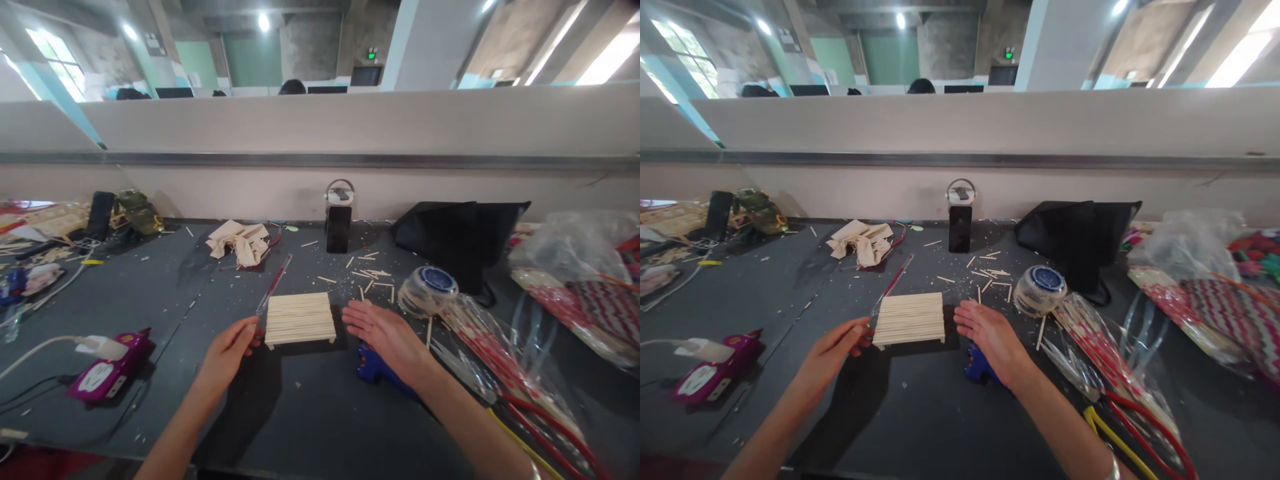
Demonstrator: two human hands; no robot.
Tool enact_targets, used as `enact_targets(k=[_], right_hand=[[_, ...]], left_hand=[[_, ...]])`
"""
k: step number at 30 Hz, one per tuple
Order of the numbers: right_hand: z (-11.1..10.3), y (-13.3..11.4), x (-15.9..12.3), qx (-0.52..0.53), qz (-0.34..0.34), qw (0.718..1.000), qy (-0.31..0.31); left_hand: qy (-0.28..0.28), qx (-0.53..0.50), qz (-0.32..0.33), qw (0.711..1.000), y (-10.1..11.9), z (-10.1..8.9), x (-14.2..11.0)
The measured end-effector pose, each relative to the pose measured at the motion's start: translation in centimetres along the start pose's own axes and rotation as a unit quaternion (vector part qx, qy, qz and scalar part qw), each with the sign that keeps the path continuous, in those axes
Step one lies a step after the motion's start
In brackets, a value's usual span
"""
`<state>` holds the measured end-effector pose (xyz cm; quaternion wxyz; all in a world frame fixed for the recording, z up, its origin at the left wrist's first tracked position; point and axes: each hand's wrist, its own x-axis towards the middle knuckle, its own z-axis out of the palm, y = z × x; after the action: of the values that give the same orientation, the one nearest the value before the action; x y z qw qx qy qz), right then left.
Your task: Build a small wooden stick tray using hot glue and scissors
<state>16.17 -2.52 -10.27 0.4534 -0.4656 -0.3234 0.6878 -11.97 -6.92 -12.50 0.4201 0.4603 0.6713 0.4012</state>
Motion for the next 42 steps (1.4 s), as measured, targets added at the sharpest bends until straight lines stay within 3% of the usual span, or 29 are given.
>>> enact_targets(k=[7, 12, 20, 25, 29, 34, 42], right_hand=[[0.7, -0.4, -2.9, 0.01, -0.057, 0.998, -0.018], [0.9, 1.0, -1.4, -0.007, -0.019, 1.0, -0.016], [2.7, 1.1, 1.0, -0.028, -0.014, 0.992, -0.124], [2.3, 1.4, 1.3, -0.042, -0.006, 0.995, -0.087], [1.1, 0.6, -0.4, -0.05, -0.023, 0.998, -0.034], [-0.4, -0.3, -4.1, -0.073, -0.04, 0.996, -0.026], [-0.3, 3.5, -7.2, -0.161, -0.026, 0.984, -0.073]], left_hand=[[0.025, -0.04, -0.015, 0.999, 0.3, 2.0, 0.1], [0.02, -0.033, -0.014, 0.999, 0.2, 3.0, 0.5], [0.013, -0.022, -0.004, 1.0, 0.6, 2.1, 0.9], [-0.002, -0.022, -0.003, 1.0, 0.3, 1.8, 0.9], [0.025, -0.03, -0.009, 0.999, 0.1, 1.7, 0.5], [0.064, -0.042, -0.014, 0.997, -0.2, 0.9, -0.3], [0.034, -0.015, 0.018, 0.999, -1.5, 1.1, -1.2]])
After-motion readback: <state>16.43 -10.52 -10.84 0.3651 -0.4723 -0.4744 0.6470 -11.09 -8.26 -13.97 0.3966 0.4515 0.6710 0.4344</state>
